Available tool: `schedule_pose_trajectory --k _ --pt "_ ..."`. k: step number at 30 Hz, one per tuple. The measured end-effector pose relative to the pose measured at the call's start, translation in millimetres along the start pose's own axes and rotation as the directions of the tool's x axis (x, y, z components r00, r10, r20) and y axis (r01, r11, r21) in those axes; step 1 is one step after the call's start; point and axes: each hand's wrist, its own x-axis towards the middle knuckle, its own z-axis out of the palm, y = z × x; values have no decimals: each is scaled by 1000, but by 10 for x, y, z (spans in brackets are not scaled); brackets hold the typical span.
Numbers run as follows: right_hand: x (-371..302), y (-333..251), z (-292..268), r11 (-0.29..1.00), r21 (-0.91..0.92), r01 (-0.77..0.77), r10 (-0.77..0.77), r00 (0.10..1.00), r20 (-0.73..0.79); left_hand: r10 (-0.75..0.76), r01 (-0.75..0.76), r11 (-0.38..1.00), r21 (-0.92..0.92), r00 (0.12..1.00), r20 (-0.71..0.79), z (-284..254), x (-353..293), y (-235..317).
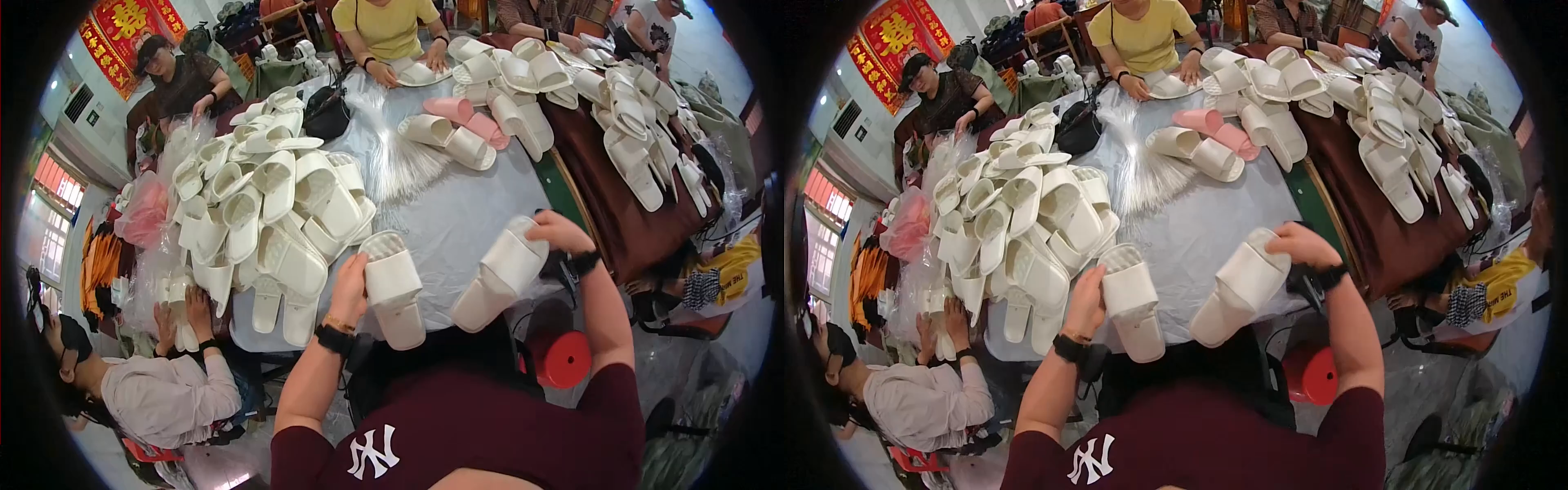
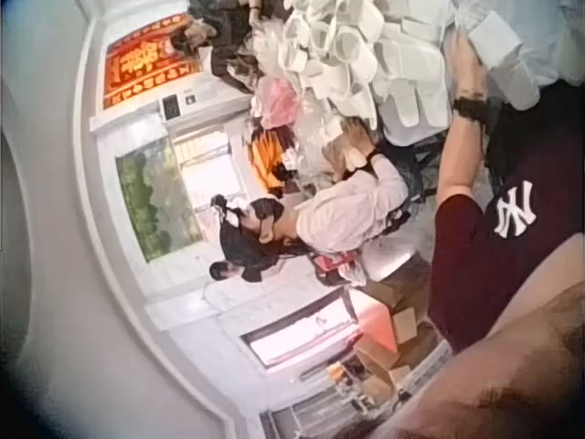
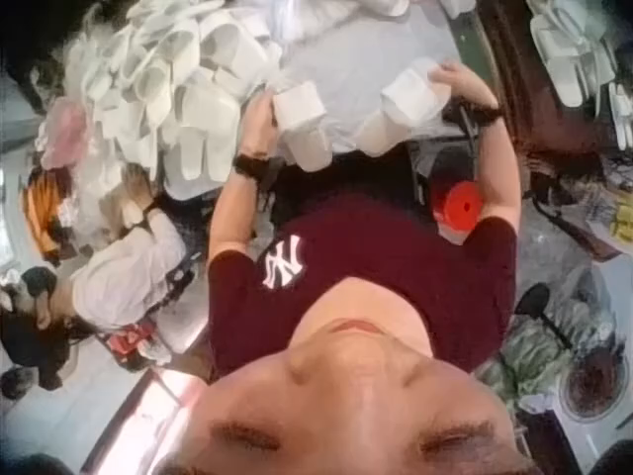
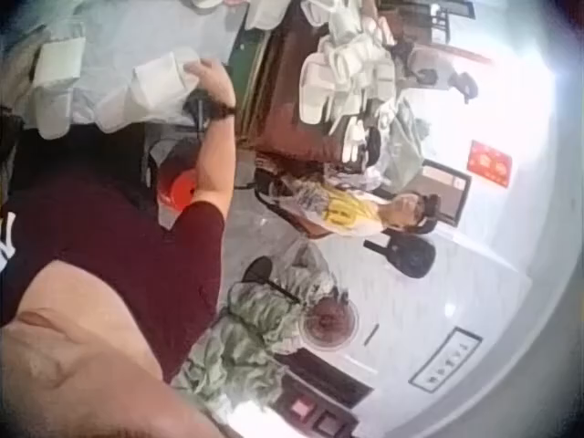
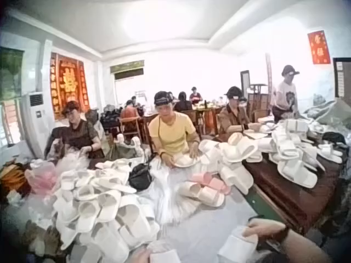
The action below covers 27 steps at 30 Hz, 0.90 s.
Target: Hand-assembling components of slippers by threading or tying them together.
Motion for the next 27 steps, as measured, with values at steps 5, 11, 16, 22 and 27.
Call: schedule_pose_trajectory --k 5,11,16,22,27 --pt "557 -302 311 904 -420 80 -134 986 -101 -51 42 992 119 996 71 19 487 -259" --pt "339 -160 803 914 -392 102 -230 927 -296 498 -406 508 760 858 125 207 124 -378" --pt "81 -196 1040 875 -478 -74 -44 972 -231 362 -324 568 757 924 125 209 -196 -511" --pt "29 -193 1166 910 -414 6 -100 973 -206 349 -313 586 748 930 116 272 -279 -603" --pt "-117 -314 1110 961 -274 36 -113 956 -270 404 -347 585 733 908 108 355 -454 -384"
